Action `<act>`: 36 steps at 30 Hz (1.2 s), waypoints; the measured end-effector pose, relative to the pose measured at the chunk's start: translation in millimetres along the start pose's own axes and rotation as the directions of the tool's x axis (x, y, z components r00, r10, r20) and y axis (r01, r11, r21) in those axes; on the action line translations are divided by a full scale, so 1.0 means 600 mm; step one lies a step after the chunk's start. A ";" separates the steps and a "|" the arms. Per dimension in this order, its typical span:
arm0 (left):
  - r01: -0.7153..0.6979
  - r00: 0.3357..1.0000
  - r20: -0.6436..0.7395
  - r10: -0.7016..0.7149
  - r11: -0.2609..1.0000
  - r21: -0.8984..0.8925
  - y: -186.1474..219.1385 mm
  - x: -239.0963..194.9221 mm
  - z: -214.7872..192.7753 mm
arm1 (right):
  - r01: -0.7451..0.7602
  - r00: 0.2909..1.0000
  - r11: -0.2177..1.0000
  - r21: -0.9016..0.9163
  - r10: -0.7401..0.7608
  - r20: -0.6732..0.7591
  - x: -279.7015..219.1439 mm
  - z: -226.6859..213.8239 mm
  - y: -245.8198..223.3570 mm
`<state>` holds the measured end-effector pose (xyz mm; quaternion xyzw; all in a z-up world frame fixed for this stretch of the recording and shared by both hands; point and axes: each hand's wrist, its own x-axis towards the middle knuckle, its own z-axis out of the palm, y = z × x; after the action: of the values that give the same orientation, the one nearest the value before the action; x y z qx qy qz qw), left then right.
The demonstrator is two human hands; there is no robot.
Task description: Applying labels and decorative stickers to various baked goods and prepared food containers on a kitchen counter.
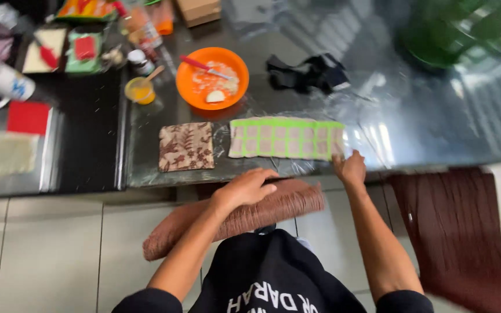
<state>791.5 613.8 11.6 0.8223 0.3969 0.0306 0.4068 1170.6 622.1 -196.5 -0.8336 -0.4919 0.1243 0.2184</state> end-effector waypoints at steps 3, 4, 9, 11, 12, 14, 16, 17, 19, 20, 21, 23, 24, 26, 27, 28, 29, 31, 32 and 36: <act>0.030 0.990 -0.132 -0.043 0.995 -0.097 -0.046 0.010 0.029 | 0.056 0.978 0.997 0.048 -0.045 -0.203 0.026 0.040 -0.017; 0.055 0.986 -0.151 -0.071 0.993 -0.109 -0.045 0.005 0.024 | 0.082 0.981 0.995 0.049 -0.072 -0.182 0.036 0.047 -0.035; 0.311 0.892 -0.270 -0.363 0.925 -0.218 -0.044 0.002 0.016 | 0.034 0.990 0.902 0.430 -0.089 0.108 0.068 0.070 -0.157; 0.333 0.838 -0.383 -0.388 0.921 -0.203 -0.056 0.024 0.020 | 0.131 0.931 0.853 0.505 -0.282 0.234 0.023 0.028 -0.269; 0.347 0.794 -0.467 -0.391 0.920 -0.180 -0.062 0.033 0.029 | 0.183 0.836 0.795 0.578 -0.436 0.335 -0.010 0.005 -0.313; 0.408 0.733 -0.512 -0.449 0.891 -0.198 -0.027 0.058 0.016 | 0.185 0.755 0.741 0.646 -0.528 0.390 -0.036 -0.048 -0.352; 0.458 0.675 -0.547 -0.495 0.862 -0.215 -0.053 0.115 0.041 | 0.169 0.671 0.689 0.705 -0.604 0.430 -0.041 -0.074 -0.354; 0.444 0.697 -0.550 -0.459 0.880 -0.172 -0.095 0.156 0.073 | 0.209 0.671 0.697 0.686 -0.612 0.418 -0.034 -0.073 -0.339; 0.428 0.720 -0.549 -0.425 0.894 -0.132 -0.131 0.229 0.115 | 0.245 0.670 0.707 0.664 -0.618 0.411 -0.018 -0.062 -0.292; 0.415 0.686 -0.624 -0.374 0.906 -0.087 -0.127 0.264 0.117 | 0.243 0.701 0.716 0.655 -0.596 0.392 -0.004 -0.049 -0.267; 0.404 0.648 -0.693 -0.316 0.914 -0.039 -0.124 0.296 0.119 | 0.239 0.731 0.725 0.646 -0.572 0.372 0.009 -0.036 -0.243; 0.433 0.624 -0.731 -0.277 0.901 0.029 -0.115 0.332 0.126 | 0.196 0.766 0.752 0.629 -0.518 0.381 0.039 -0.035 -0.205; 0.460 0.611 -0.756 -0.234 0.883 0.099 -0.112 0.344 0.132 | 0.142 0.802 0.779 0.610 -0.452 0.391 0.049 -0.033 -0.188; 0.529 0.647 -0.686 -0.333 0.844 0.090 -0.160 0.377 0.147 | 0.118 0.818 0.783 0.611 -0.426 0.387 0.076 -0.031 -0.156; 0.590 0.672 -0.606 -0.425 0.802 0.091 -0.185 0.394 0.154 | 0.096 0.836 0.787 0.610 -0.396 0.380 0.091 -0.030 -0.141; 0.598 0.664 -0.606 -0.439 0.797 0.078 -0.195 0.385 0.150 | 0.097 0.828 0.789 0.606 -0.402 0.391 0.089 -0.042 -0.133; 0.615 0.633 -0.566 -0.528 0.787 -0.046 -0.205 0.375 0.146 | 0.087 0.839 0.789 0.608 -0.387 0.383 0.088 -0.054 -0.127; 0.635 0.580 -0.538 -0.612 0.753 -0.172 -0.187 0.334 0.084 | 0.095 0.839 0.774 0.626 -0.401 0.368 0.097 -0.054 -0.128; 0.632 0.499 -0.576 -0.648 0.726 -0.271 -0.153 0.301 0.039 | 0.110 0.835 0.805 0.583 -0.393 0.385 0.099 -0.045 -0.126; 0.653 0.454 -0.705 -0.545 0.742 -0.153 -0.060 0.215 -0.030 | 0.111 0.837 0.822 0.558 -0.380 0.393 0.079 -0.044 -0.174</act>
<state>850.3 725.6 -36.8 0.5754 0.7861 0.1724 0.1456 1125.1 701.1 -122.2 -0.6122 -0.5861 0.4265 0.3160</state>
